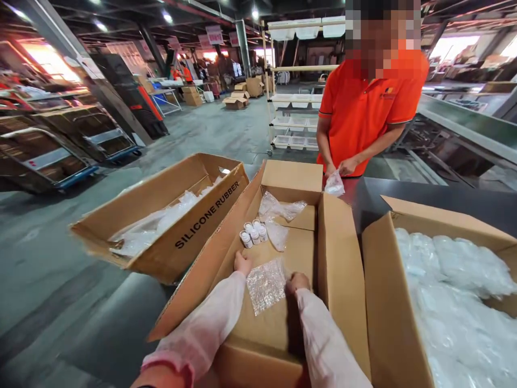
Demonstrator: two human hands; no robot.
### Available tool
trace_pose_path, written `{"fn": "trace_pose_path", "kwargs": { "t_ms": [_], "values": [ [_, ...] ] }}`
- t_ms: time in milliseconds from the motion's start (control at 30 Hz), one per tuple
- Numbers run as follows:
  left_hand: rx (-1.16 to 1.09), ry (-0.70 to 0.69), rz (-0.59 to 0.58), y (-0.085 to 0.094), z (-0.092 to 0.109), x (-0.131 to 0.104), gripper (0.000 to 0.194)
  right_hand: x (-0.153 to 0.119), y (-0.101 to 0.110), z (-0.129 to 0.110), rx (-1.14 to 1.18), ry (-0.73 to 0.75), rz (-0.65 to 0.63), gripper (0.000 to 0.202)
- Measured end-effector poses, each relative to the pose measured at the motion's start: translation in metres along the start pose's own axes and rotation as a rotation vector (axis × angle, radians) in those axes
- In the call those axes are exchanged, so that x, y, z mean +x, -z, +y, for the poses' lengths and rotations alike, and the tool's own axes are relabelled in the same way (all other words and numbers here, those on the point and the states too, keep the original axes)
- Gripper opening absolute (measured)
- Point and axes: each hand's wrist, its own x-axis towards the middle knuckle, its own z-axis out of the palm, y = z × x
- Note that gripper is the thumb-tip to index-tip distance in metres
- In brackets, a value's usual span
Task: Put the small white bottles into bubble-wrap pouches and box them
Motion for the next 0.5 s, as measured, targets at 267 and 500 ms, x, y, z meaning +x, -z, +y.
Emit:
{"fn": "trace_pose_path", "kwargs": {
  "t_ms": [267, 500],
  "values": [
    [-0.086, 0.172, 0.111, -0.006, 0.038, 0.024, 0.048, -0.030, 0.067, 0.022, 0.566, 0.151, -0.079, 0.051],
    [-0.169, 0.089, 0.106, 0.012, 0.040, 0.008, 0.038, -0.101, 0.113, 0.034, 0.775, 0.199, -0.051, 0.046]
  ]
}}
